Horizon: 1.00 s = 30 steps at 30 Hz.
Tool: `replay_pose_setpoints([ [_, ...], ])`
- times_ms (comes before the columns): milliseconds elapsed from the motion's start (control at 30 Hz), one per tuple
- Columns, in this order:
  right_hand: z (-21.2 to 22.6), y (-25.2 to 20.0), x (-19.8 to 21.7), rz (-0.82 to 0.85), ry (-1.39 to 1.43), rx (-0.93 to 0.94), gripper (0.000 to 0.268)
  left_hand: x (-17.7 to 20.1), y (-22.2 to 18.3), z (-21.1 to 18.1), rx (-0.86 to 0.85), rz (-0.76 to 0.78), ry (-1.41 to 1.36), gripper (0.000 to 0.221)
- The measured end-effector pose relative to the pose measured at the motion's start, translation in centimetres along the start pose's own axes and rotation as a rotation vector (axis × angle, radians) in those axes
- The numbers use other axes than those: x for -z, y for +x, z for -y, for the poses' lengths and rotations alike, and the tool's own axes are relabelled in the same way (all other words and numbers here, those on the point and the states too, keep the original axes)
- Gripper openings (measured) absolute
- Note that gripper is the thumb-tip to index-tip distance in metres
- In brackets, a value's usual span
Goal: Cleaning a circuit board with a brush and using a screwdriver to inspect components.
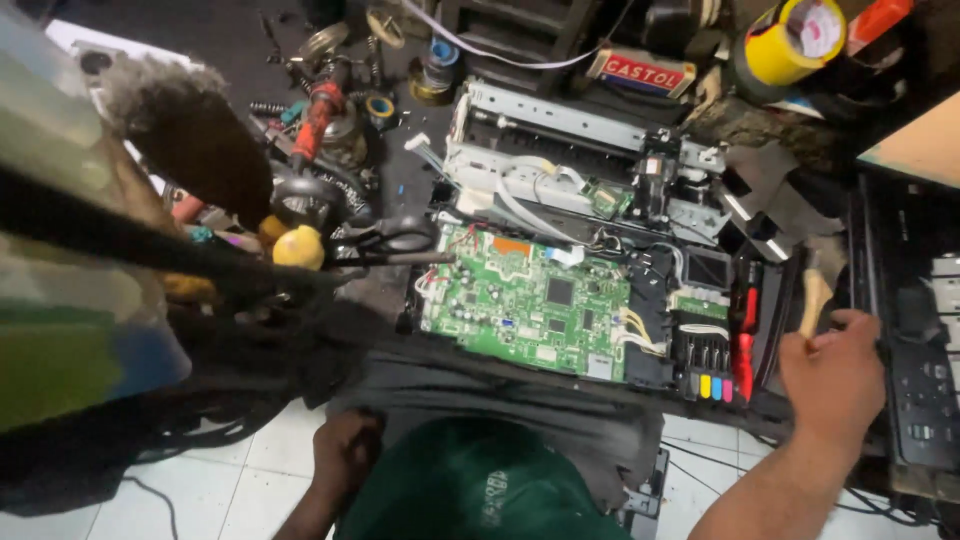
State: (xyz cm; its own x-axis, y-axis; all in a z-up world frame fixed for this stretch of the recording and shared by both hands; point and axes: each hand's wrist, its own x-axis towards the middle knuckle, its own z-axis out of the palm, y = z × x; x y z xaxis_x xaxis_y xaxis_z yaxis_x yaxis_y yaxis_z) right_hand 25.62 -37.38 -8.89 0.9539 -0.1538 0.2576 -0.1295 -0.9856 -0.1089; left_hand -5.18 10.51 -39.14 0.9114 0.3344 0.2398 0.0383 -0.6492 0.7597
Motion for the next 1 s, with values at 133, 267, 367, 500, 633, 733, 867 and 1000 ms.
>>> replay_pose_setpoints([
  [133, -1.9, 0.2, -1.8, -0.362, 0.167, 0.217, 0.044, 0.2, 0.8, -0.6, -0.030, -0.003, -0.013, 0.015],
  [267, 0.8, -0.2, -0.4, -0.359, 1.001, 0.066, 0.029, 0.5, 1.0, -1.4, -0.096, -0.054, -0.110, 0.021],
  [367, 3.1, -1.3, 1.6, -0.131, 1.416, 0.127, 0.041, 0.0, 0.1, 0.1, -0.103, -0.023, -0.046, 0.019],
  [500, 7.5, -0.3, 2.7, -0.055, 1.393, 0.731, 0.026, 0.3, 0.4, -0.2, -0.107, 0.001, -0.050, 0.028],
  [633, 14.8, 0.2, 5.9, 0.107, 1.312, 0.842, 0.014, 1.5, 1.6, -3.1, -0.146, -0.069, -0.146, 0.017],
  [733, 20.9, 0.7, 8.4, 0.363, 0.909, 1.181, 0.020, 1.3, 1.3, -2.8, -0.115, -0.036, -0.054, 0.026],
  [867, 25.4, 0.6, 7.2, 0.418, 0.937, 1.414, 0.012, 2.4, 2.1, -4.7, -0.170, -0.073, -0.169, 0.018],
  [1000, 25.3, 1.3, 8.5, 0.585, 0.847, 1.368, 0.009, 1.8, 1.4, -3.8, -0.175, -0.133, -0.120, 0.021],
])
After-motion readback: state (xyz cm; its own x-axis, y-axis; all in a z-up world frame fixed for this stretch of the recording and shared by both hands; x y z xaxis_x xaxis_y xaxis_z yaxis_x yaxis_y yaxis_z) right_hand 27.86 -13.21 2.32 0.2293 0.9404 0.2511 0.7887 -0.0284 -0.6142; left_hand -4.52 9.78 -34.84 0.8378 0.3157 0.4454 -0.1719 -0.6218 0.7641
